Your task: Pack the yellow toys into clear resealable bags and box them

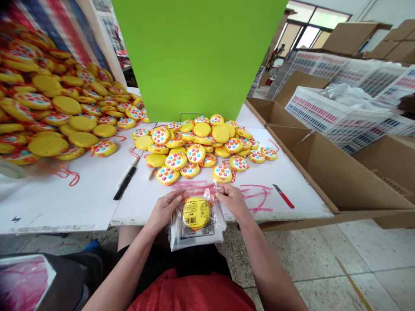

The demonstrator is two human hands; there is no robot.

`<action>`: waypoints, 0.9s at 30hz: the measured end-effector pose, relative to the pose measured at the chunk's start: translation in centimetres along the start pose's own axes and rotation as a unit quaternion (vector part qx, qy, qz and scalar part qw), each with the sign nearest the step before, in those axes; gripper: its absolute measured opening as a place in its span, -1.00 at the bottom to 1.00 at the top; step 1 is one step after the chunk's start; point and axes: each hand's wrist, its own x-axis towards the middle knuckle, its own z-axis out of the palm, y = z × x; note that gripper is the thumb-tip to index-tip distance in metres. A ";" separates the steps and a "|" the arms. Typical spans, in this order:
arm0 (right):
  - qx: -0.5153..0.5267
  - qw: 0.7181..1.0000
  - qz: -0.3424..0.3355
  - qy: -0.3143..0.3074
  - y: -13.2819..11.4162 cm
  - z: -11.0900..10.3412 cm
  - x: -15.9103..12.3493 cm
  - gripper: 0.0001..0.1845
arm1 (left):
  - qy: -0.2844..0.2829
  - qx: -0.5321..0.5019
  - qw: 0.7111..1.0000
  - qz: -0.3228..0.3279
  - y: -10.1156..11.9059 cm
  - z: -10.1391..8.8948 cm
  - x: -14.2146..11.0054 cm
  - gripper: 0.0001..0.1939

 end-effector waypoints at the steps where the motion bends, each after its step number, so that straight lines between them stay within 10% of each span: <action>1: 0.008 1.000 0.001 -0.002 0.1 -0.1 0.0 -0.58 | -0.003 -0.002 1.000 0.001 0.1 0.0 0.0 -0.47; 13: 0.057 0.998 -0.008 -0.010 0.2 0.1 0.1 -0.91 | -0.021 0.029 0.999 0.024 1.6 -0.3 -0.9 -0.82; 24: 0.078 0.993 0.008 -0.087 -0.9 0.4 -0.3 -0.54 | 0.047 0.090 0.994 0.052 2.3 0.2 -1.1 -0.52; 27: 0.085 0.996 -0.027 0.013 -1.4 -1.7 -0.2 -0.50 | 0.030 0.051 0.998 0.005 2.0 0.5 -1.1 -0.57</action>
